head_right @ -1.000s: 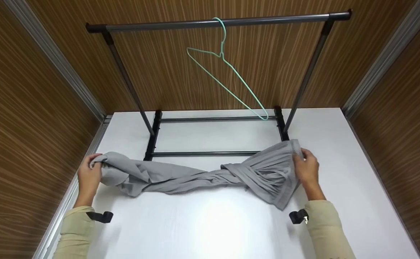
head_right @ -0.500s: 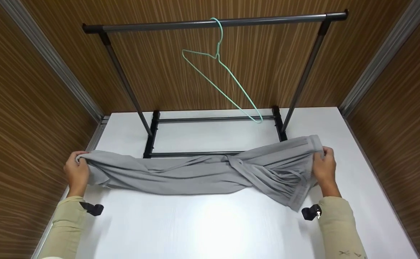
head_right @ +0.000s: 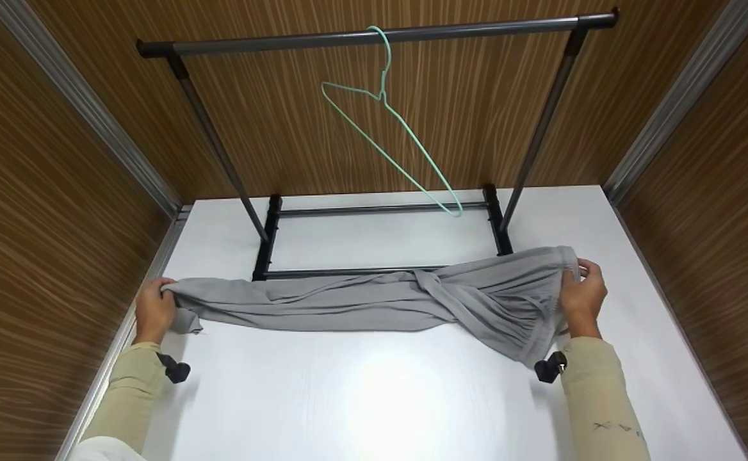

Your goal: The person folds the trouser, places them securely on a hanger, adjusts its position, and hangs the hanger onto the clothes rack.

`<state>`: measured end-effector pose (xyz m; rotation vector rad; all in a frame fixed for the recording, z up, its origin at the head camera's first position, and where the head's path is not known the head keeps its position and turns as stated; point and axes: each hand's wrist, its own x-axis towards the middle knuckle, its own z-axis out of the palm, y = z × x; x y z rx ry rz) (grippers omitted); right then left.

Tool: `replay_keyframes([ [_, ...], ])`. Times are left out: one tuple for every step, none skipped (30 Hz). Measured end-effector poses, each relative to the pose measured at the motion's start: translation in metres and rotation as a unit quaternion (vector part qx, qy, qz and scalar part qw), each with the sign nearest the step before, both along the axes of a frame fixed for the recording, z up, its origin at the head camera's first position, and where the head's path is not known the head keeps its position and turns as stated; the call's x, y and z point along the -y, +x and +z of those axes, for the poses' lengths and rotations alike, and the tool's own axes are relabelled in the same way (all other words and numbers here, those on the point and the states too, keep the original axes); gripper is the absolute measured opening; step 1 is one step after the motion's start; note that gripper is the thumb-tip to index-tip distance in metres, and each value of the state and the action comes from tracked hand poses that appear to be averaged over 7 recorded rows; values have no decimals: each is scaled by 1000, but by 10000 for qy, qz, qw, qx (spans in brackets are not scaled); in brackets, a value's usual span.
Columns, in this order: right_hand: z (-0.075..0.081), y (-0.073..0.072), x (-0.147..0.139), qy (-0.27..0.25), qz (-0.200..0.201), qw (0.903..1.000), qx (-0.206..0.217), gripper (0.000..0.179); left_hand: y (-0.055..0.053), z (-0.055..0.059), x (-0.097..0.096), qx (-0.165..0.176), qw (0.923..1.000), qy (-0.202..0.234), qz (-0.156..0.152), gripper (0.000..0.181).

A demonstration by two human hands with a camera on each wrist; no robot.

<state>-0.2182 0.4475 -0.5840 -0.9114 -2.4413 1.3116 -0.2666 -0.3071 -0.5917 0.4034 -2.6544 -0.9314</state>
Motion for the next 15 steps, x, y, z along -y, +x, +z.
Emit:
replay_keyframes([
  [-1, 1, 0, 18, 25, 10000, 23, 51, 2, -3, 0, 147, 9998, -120, -10, 21],
  [-3, 3, 0, 9, 87, 9999, 53, 53, 4, -5, -1, 277, 9993, -229, -44, 21],
  [-4, 6, 0, 16, 154, 9999, 76, 54, 6, -8, -2, 379, 9986, -344, -108, 21],
  [-6, 9, 0, 19, 245, 9997, 90, 57, 8, -10, -3, 457, 9977, -472, -183, 21],
  [-8, 12, 0, 16, 349, 9993, 101, 59, 9, -12, -4, 493, 9964, -621, -286, 23],
  [-10, 16, 1, 63, 465, 9988, 135, 62, 11, -13, -5, 497, 9949, -767, -415, 25],
  [-12, 21, 2, 98, 598, 9979, 209, 65, 12, -14, -6, 468, 9933, -891, -576, 27],
  [-14, 25, 3, 138, 714, 9968, 320, 69, 13, -15, -9, 432, 9913, -1006, -732, 29],
  [-16, 29, 5, 205, 810, 9954, 467, 72, 13, -15, -12, 353, 9892, -1107, -894, 30],
  [-17, 32, 7, 232, 893, 9936, 646, 76, 12, -15, -15, 265, 9865, -1216, -1066, 30],
  [-18, 35, 10, 262, 968, 9913, 858, 79, 11, -15, -20, 195, 9831, -1316, -1257, 30],
  [-17, 38, 13, 288, 1047, 9881, 1089, 83, 10, -15, -26, 144, 9793, -1407, -1447, 30],
  [-16, 39, 15, 287, 1136, 9846, 1299, 87, 9, -14, -33, 94, 9758, -1455, -1632, 30],
  [-14, 41, 17, 284, 1232, 9805, 1504, 90, 7, -14, -40, 65, 9721, -1498, -1801, 30],
  [-12, 42, 20, 233, 1339, 9767, 1663, 94, 6, -14, -48, 54, 9681, -1534, -1983, 32],
])
